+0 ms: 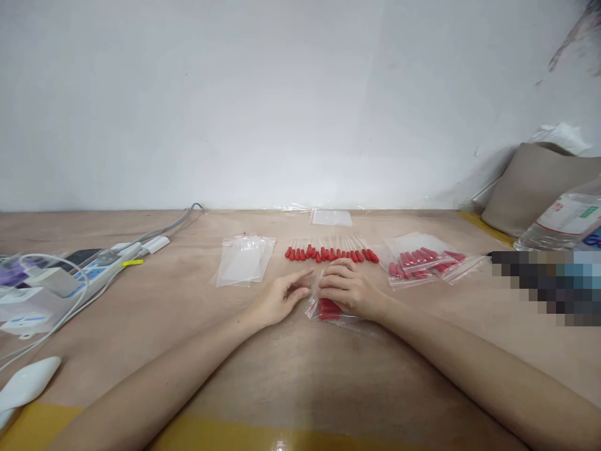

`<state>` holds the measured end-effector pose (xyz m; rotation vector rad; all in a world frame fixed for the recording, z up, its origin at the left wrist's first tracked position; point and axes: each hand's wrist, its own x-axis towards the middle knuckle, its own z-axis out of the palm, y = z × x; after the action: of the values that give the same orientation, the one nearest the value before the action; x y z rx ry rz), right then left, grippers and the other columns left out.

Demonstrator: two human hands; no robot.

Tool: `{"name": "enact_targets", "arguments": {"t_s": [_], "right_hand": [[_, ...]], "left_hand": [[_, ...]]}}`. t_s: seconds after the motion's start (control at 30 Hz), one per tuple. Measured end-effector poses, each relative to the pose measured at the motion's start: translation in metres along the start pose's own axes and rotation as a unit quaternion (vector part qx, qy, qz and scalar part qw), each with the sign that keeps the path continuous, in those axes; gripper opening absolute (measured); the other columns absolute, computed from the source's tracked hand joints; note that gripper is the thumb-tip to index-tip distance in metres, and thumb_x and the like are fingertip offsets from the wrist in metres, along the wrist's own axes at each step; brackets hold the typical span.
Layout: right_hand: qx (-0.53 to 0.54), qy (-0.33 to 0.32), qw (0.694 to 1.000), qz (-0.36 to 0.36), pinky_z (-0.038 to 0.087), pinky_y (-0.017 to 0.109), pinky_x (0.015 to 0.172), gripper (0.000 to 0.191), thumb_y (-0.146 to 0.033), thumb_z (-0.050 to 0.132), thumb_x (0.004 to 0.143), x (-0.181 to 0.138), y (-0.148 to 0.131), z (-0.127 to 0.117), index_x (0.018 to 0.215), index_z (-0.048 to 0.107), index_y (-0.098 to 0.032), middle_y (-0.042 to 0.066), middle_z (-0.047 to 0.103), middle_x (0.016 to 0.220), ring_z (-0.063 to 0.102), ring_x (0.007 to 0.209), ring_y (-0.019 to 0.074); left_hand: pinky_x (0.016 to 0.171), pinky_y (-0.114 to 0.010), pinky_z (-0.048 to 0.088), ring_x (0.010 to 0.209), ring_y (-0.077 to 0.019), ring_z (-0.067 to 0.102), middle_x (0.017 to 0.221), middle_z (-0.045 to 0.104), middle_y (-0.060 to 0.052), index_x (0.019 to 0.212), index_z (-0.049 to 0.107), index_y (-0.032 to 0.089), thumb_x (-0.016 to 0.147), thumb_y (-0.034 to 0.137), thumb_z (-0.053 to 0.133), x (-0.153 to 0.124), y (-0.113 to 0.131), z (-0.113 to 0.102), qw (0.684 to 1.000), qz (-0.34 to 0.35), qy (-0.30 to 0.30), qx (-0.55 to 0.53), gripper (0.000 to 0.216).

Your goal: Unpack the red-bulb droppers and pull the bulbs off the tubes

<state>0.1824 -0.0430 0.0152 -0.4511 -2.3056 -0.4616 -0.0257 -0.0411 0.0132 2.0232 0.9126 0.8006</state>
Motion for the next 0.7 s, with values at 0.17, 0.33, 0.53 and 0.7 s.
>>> {"name": "enact_targets", "arguments": {"t_s": [0.17, 0.33, 0.53, 0.7], "right_hand": [[-0.021, 0.033, 0.999, 0.000, 0.037, 0.032, 0.080, 0.015, -0.014, 0.050, 0.083, -0.006, -0.001, -0.001, 0.075, 0.062, -0.021, -0.001, 0.062, 0.072, 0.051, 0.079, 0.0113], [-0.024, 0.030, 0.999, -0.030, 0.036, 0.033, 0.083, 0.012, -0.014, 0.051, 0.082, -0.009, -0.003, 0.002, 0.081, 0.061, -0.020, -0.002, 0.062, 0.073, 0.051, 0.080, 0.0121], [-0.036, -0.058, 0.996, -0.054, 0.034, 0.033, 0.088, 0.016, -0.013, 0.044, 0.086, -0.007, -0.003, 0.003, 0.083, 0.058, -0.018, 0.000, 0.060, 0.079, 0.049, 0.083, 0.0115], [-0.025, -0.125, 0.990, -0.055, 0.033, 0.032, 0.089, 0.021, -0.014, 0.038, 0.088, -0.002, 0.001, -0.003, 0.081, 0.057, -0.018, 0.000, 0.059, 0.079, 0.048, 0.083, 0.0116]], "left_hand": [[0.095, -0.044, 0.039, 0.117, -0.0229, 0.041, 0.122, 0.049, -0.009, 0.113, 0.056, 0.023, 0.083, 0.019, 0.053, 0.003, -0.001, -0.006, 0.897, 0.332, 0.033, 0.290, 0.031], [0.086, -0.037, 0.046, 0.107, -0.0190, 0.047, 0.107, 0.059, -0.007, 0.094, 0.061, 0.019, 0.081, 0.018, 0.055, 0.011, -0.002, 0.005, 0.834, 0.429, 0.107, 0.331, 0.014], [0.086, -0.035, 0.042, 0.096, -0.0159, 0.054, 0.088, 0.065, -0.002, 0.067, 0.059, 0.020, 0.085, 0.016, 0.046, 0.010, -0.005, 0.006, 0.830, 0.414, 0.078, 0.366, 0.022], [0.100, -0.039, 0.030, 0.108, -0.0171, 0.050, 0.096, 0.065, -0.003, 0.070, 0.061, 0.023, 0.087, 0.020, 0.042, 0.005, 0.000, -0.002, 0.917, 0.234, -0.072, 0.316, 0.026]]}}
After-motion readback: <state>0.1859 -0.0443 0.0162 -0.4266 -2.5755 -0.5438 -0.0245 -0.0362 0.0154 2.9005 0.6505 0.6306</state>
